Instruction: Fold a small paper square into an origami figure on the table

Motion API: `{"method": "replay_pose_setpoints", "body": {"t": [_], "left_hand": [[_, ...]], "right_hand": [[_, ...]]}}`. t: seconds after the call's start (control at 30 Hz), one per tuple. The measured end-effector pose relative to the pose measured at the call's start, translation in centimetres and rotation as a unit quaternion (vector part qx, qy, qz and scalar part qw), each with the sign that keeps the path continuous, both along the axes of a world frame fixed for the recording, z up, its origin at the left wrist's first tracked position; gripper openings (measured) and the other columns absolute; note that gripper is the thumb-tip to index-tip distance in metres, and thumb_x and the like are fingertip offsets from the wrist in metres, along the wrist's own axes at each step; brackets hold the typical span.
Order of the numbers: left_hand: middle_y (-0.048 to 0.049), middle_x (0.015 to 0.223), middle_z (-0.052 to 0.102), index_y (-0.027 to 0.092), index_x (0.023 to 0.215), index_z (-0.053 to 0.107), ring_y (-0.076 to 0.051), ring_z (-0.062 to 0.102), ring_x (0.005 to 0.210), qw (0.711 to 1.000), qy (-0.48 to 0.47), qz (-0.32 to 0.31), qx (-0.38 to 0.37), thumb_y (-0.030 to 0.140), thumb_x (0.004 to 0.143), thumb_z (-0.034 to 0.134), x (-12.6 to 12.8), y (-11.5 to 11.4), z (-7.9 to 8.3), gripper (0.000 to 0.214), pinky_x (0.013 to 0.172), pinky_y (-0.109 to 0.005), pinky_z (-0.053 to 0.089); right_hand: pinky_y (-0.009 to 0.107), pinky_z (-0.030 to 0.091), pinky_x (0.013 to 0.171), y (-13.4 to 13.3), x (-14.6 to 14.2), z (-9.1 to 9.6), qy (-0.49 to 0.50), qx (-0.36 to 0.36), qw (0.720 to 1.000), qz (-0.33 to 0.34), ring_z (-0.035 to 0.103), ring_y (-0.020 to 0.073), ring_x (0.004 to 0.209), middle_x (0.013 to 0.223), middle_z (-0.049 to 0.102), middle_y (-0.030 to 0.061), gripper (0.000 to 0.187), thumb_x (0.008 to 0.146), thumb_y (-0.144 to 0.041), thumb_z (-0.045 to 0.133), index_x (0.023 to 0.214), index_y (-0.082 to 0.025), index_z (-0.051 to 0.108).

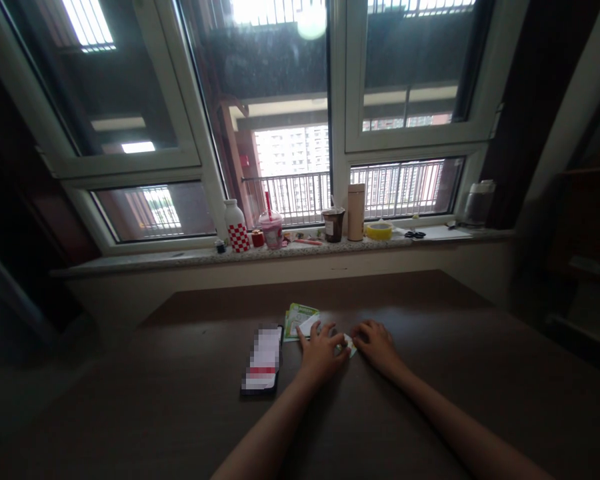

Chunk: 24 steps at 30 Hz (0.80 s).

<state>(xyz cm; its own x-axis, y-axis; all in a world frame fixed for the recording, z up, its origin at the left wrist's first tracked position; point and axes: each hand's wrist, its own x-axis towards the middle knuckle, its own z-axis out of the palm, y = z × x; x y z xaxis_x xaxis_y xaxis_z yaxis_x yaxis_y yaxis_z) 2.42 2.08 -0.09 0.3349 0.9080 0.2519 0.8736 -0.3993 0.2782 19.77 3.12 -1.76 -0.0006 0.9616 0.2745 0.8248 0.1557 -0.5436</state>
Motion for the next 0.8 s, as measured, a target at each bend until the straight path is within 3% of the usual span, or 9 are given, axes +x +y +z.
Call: {"method": "replay_pose_setpoints", "body": {"t": [0.3, 0.8], "left_hand": [[0.0079, 0.145, 0.044, 0.041, 0.099, 0.066, -0.035, 0.025, 0.138, 1.0, 0.009, 0.004, -0.021, 0.049, 0.087, 0.052, -0.29, 0.33, 0.03, 0.02, 0.101, -0.079, -0.005], [0.0069, 0.146, 0.044, 0.04, 0.101, 0.065, -0.035, 0.024, 0.139, 0.999, 0.014, 0.007, -0.032, 0.049, 0.087, 0.052, -0.17, -0.13, 0.61, 0.021, 0.102, -0.078, -0.005]], "right_hand": [[0.034, 0.038, 0.092, -0.07, -0.06, -0.15, -0.008, 0.029, 0.999, 0.013, 0.053, 0.0225, 0.103, 0.105, 0.062, 0.0045, 0.011, 0.081, -0.03, 0.061, 0.084, -0.027, 0.071], [0.036, 0.038, 0.096, -0.58, 0.38, -0.04, -0.029, 0.036, 0.998, 0.046, 0.053, 0.0227, 0.106, 0.11, 0.059, 0.0053, 0.017, 0.08, -0.036, 0.061, 0.093, -0.027, 0.069]]}}
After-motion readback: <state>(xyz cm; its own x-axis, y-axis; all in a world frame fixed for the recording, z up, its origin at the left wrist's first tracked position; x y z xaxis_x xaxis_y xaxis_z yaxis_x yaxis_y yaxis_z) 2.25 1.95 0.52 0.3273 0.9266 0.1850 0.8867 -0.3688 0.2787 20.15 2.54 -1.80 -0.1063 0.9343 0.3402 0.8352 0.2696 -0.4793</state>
